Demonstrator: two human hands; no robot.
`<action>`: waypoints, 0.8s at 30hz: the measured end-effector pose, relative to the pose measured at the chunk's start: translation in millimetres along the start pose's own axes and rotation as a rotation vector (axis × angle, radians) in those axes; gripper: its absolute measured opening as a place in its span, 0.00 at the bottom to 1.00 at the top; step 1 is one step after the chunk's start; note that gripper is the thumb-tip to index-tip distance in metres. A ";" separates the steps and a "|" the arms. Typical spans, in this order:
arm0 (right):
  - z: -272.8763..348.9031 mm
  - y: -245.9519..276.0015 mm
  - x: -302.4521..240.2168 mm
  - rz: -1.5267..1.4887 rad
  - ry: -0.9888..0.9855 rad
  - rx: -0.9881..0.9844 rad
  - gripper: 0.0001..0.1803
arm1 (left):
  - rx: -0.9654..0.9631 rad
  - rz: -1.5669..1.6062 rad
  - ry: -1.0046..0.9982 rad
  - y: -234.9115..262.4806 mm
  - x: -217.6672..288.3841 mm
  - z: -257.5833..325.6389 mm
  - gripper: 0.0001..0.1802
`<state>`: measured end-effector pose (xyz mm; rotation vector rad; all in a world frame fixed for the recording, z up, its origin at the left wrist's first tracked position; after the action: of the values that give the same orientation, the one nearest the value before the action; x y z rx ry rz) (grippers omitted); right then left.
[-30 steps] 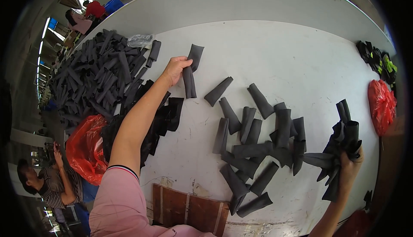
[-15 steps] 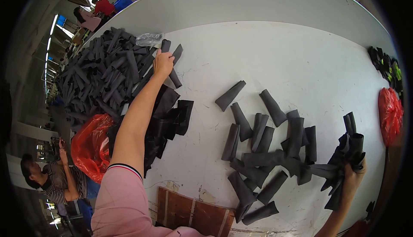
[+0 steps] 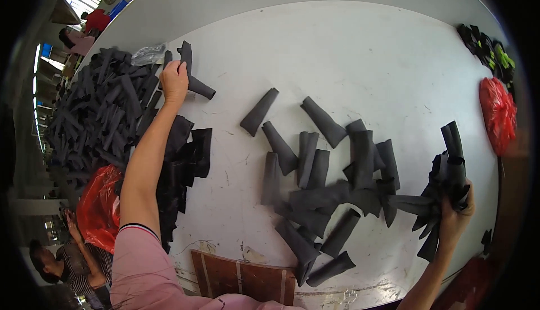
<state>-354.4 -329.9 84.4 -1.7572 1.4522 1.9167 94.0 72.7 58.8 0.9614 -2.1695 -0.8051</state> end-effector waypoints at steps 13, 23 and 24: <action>31.2 -86.6 -26.8 0.533 -0.015 -0.398 0.63 | -0.556 0.823 0.124 -42.4 252.5 143.4 0.20; 38.9 -146.8 -45.5 0.519 0.058 -0.243 0.44 | -1.443 1.774 0.917 -26.4 319.3 166.6 0.32; 40.1 -150.4 -36.2 0.518 0.050 -0.232 0.44 | -1.458 1.768 0.908 -20.6 323.1 165.3 0.32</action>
<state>-269.1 -206.8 28.7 -1.6384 1.9189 2.3862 -193.4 -148.5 35.8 -1.0805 -0.5167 -0.4764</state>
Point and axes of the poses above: each hand's wrist, its own z-axis away from the middle knuckle, its own y-axis out of the back of the hand, x = y × z, the point moved 4 cm from there along -z, towards the middle knuckle, and after that the axes turned 2 degrees about z, right-handed, at the moved point
